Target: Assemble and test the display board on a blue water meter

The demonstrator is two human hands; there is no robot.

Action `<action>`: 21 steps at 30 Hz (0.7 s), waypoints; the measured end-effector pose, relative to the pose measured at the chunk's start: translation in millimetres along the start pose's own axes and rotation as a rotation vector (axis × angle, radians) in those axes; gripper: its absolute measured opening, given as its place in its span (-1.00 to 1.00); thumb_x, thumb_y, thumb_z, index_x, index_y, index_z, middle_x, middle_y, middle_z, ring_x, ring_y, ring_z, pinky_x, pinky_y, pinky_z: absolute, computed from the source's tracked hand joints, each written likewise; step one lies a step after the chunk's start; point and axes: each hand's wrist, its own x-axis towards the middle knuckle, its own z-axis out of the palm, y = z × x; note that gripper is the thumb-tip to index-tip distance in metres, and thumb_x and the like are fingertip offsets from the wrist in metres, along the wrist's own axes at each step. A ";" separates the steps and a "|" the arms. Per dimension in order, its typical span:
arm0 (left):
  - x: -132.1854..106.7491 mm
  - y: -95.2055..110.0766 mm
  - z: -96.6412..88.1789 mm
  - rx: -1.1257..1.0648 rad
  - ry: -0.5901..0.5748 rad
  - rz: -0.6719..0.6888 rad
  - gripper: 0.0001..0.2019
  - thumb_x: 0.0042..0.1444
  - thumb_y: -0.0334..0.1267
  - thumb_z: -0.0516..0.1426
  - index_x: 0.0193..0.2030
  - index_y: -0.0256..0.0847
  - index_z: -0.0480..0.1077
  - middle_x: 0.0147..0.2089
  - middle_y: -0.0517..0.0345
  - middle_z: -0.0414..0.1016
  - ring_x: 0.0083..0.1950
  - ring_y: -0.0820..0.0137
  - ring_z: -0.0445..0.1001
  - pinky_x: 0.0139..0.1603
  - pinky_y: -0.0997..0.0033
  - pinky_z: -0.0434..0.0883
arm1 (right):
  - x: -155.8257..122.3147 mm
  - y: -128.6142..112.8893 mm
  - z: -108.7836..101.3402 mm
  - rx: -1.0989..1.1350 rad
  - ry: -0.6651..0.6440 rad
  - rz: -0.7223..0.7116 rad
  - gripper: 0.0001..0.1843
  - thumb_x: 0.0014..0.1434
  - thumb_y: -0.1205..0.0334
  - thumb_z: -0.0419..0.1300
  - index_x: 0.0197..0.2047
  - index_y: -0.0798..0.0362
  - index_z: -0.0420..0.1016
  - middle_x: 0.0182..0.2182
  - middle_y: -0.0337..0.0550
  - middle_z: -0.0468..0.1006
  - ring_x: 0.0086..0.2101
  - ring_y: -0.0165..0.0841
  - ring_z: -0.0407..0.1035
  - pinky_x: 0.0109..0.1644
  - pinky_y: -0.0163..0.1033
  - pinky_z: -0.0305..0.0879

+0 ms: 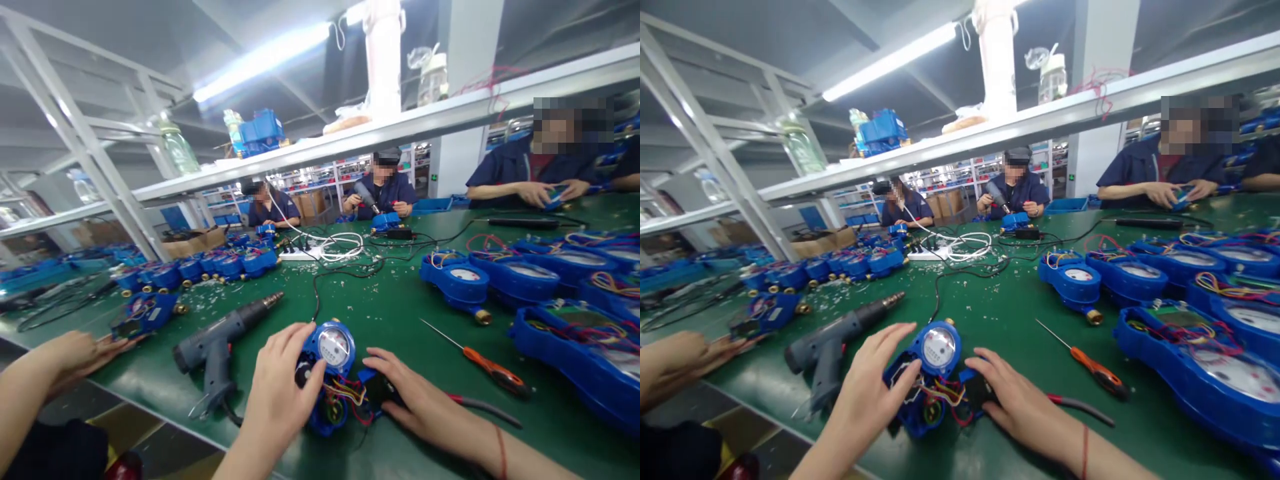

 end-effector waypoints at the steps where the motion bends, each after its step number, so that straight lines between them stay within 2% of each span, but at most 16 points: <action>1: 8.5 -7.3 -5.0 -0.041 -0.114 -0.118 -0.52 0.12 -0.24 0.12 0.20 -0.22 0.30 0.21 -0.14 0.39 0.23 0.09 0.33 0.20 -0.07 0.26 | -0.1 0.6 0.4 -0.005 -0.003 0.007 -0.37 0.18 0.37 0.04 0.31 -0.03 0.07 0.36 0.01 0.00 0.32 -0.24 -0.05 0.36 0.00 -0.03; 3: 19.5 -20.1 -9.9 -0.186 -0.370 -0.274 -0.45 0.11 -0.25 0.09 0.27 -0.24 0.22 0.25 -0.12 0.36 0.24 0.15 0.35 0.21 0.04 0.30 | 0.3 1.9 0.6 -0.015 -0.005 0.019 -0.39 0.19 0.36 0.02 0.31 -0.03 0.09 0.37 0.01 -0.03 0.31 -0.22 -0.03 0.35 -0.01 0.01; 5: 21.9 -26.9 -9.6 -0.267 -0.490 -0.336 -0.46 0.10 -0.33 0.04 0.27 -0.22 0.23 0.21 -0.03 0.42 0.18 0.26 0.43 0.17 0.22 0.37 | 2.6 4.0 1.0 -0.020 0.000 0.027 -0.39 0.19 0.37 0.01 0.30 -0.07 0.10 0.38 -0.01 -0.05 0.29 -0.22 0.03 0.33 -0.02 0.07; 7: 17.8 -26.5 -7.7 -0.255 -0.475 -0.369 -0.46 0.08 -0.39 0.00 0.25 -0.22 0.26 0.20 0.00 0.44 0.18 0.30 0.43 0.19 0.28 0.35 | 7.6 8.0 1.7 -0.021 0.018 0.031 -0.38 0.19 0.39 -0.01 0.31 -0.11 0.11 0.38 -0.05 -0.06 0.27 -0.22 0.10 0.31 -0.04 0.11; 9: 10.0 -20.4 -6.9 -0.227 -0.436 -0.411 -0.45 0.10 -0.40 -0.03 0.27 -0.25 0.23 0.26 -0.04 0.37 0.26 0.26 0.35 0.26 0.21 0.28 | 15.6 14.0 2.3 -0.021 0.037 0.031 -0.37 0.18 0.40 -0.03 0.31 -0.12 0.10 0.37 -0.06 -0.01 0.25 -0.21 0.12 0.31 -0.02 0.11; 13: -7.9 -4.6 -8.6 -0.149 -0.405 -0.454 -0.47 0.28 -0.15 -0.14 0.37 -0.22 0.09 0.34 -0.12 0.23 0.37 0.07 0.17 0.28 -0.03 0.20 | 35.0 26.9 1.0 -0.013 0.037 -0.006 -0.38 0.18 0.36 -0.02 0.31 -0.10 0.14 0.28 -0.09 0.21 0.26 -0.23 0.11 0.36 -0.01 0.01; 15: -14.9 -0.3 -9.1 -0.111 -0.429 -0.430 -0.42 0.32 -0.03 -0.21 0.40 -0.23 0.02 0.37 -0.14 0.18 0.38 0.02 0.12 0.28 -0.08 0.20 | 42.7 31.6 -1.1 -0.009 0.024 -0.020 -0.41 0.20 0.31 -0.02 0.30 -0.07 0.15 0.27 -0.08 0.25 0.26 -0.24 0.11 0.36 -0.01 -0.01; 18: -22.2 2.3 -14.0 -0.063 -0.411 -0.375 -0.44 0.33 -0.05 -0.19 0.39 -0.25 0.06 0.31 -0.19 0.27 0.31 0.04 0.27 0.22 -0.02 0.29 | 47.6 36.5 -7.5 -0.010 -0.017 -0.017 -0.38 0.20 0.23 0.00 0.33 0.06 0.11 0.28 0.05 0.21 0.27 -0.19 0.10 0.36 0.03 -0.02; 21: -29.1 8.5 -35.7 -0.041 -0.223 -0.286 -0.55 0.31 -0.12 -0.08 0.29 -0.13 0.25 0.21 -0.09 0.40 0.19 0.15 0.41 0.15 0.07 0.39 | 46.2 36.9 -24.2 -0.014 -0.089 -0.025 -0.27 0.16 0.17 0.08 0.37 0.09 0.02 0.31 0.09 0.15 0.28 -0.16 0.06 0.35 0.01 0.00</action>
